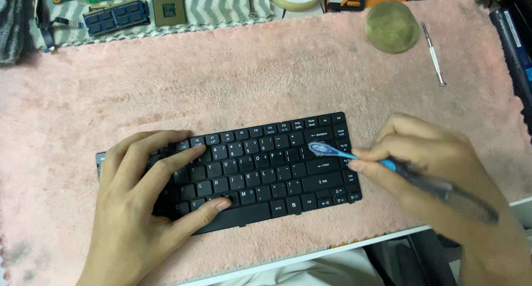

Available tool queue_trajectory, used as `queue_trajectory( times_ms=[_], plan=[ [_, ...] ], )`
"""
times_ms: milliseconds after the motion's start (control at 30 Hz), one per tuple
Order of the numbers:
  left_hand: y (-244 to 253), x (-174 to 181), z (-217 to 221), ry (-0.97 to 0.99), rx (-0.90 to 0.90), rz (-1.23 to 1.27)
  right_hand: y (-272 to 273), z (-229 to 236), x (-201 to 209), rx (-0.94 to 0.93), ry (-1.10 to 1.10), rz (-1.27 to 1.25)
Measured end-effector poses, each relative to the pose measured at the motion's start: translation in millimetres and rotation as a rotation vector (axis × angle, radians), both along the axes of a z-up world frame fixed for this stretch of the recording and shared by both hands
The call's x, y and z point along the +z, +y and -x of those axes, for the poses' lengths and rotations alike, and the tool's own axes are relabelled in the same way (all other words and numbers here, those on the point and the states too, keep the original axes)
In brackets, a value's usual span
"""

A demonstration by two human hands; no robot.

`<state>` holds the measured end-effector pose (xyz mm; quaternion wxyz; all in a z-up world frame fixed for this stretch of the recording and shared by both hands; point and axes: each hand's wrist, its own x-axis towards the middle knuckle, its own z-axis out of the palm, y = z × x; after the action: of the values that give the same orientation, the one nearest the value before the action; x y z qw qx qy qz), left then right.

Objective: The person uses a toothbrush to scrub the keys of a detached laptop keyboard placed on a pink towel. The person systematically brushes across multiple keys and rows, moving from the upper right toward the lower left.

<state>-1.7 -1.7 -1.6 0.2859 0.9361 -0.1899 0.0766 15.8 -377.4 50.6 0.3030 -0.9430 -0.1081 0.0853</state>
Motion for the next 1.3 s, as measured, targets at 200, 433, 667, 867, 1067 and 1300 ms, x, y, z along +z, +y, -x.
queue_trajectory(
  times_ms=[200, 433, 667, 867, 1067, 1300],
  plan=[
    [0, 0, -1, -0.024, -0.013, 0.013, 3, 29, -22, -0.024, -0.069, 0.169],
    [0, 1, -1, -0.012, -0.004, 0.009, 4, 45, -42, 0.119, -0.206, 0.113],
    [0, 1, -1, -0.031, -0.020, 0.029, 44, 50, -34, 0.110, -0.312, -0.020],
    [1, 3, -1, -0.029, -0.031, 0.035, 73, 50, -36, 0.044, -0.372, -0.056],
    [2, 1, -1, -0.049, -0.032, 0.032, 70, 52, -31, 0.045, -0.388, -0.052],
    [0, 0, 1, -0.028, -0.004, 0.003, 53, 49, -29, -0.030, -0.169, -0.164]
  ],
)
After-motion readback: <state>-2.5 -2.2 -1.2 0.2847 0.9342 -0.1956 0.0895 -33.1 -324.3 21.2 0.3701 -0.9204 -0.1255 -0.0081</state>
